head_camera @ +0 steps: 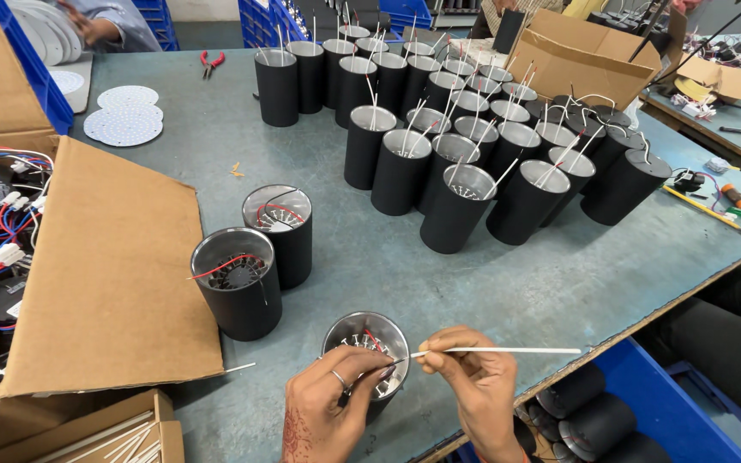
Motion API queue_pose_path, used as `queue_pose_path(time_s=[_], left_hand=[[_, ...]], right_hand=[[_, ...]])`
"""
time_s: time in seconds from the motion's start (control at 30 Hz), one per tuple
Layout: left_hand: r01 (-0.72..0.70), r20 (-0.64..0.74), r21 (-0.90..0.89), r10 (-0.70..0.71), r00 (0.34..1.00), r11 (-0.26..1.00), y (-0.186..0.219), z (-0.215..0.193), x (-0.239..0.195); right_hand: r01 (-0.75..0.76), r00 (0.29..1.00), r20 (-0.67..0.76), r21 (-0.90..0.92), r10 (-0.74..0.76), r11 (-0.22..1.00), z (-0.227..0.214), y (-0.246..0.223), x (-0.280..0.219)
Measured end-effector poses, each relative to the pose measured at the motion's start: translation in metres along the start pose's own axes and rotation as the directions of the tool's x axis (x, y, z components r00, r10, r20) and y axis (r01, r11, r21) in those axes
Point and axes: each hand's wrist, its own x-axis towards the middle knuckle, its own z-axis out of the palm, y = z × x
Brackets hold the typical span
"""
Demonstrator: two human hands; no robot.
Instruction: The person inserts white zip ties into black cylindrical housings containing internal wiring and components. They repeatedly pick up a zip tie, thread it through the interior, and place the completed unit on the table among others.
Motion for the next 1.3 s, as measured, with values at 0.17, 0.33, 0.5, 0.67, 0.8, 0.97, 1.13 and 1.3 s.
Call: queue_pose_path(time_s=[0.17,0.33,0.5,0.67,0.8,0.97,1.13,1.3], left_hand=[[0.053,0.034,-0.007,-0.053,0.998,0.999,0.001,-0.001,0.000],[0.013,0.033,-0.001,-0.012,0.999,1.000,0.001,-0.002,-0.001],[0.022,0.040,-0.012,-0.021,0.999,1.000,0.000,-0.001,-0.002],[-0.012,0.046,-0.025,0.014,0.999,1.000,-0.003,-0.002,-0.004],[-0.057,0.040,-0.050,0.059,0.997,0.997,-0.004,-0.003,-0.005],[-0.055,-0.007,-0.106,0.055,0.998,0.993,-0.004,-0.004,-0.003],[0.051,-0.004,-0.111,-0.052,0.999,0.993,-0.004,-0.002,-0.003],[0.002,-0.032,-0.122,-0.006,0.999,0.993,-0.005,-0.001,-0.005]], right_hand=[[-0.010,1.000,0.018,-0.008,0.010,1.000,-0.001,0.002,0.000],[-0.035,0.999,0.016,0.040,0.034,0.999,-0.003,0.007,0.000],[-0.028,0.999,0.039,0.061,0.025,0.998,-0.004,0.012,-0.002],[-0.018,0.996,0.087,0.032,0.015,0.999,-0.007,0.013,-0.001],[-0.069,0.991,0.122,0.059,0.062,0.996,-0.006,0.013,0.002],[-0.038,0.998,0.059,0.068,0.034,0.997,0.001,0.009,0.001],[0.048,0.999,0.024,-0.020,-0.048,0.999,0.001,0.004,-0.004],[0.083,0.995,0.054,0.002,-0.083,0.997,-0.001,0.011,-0.003]])
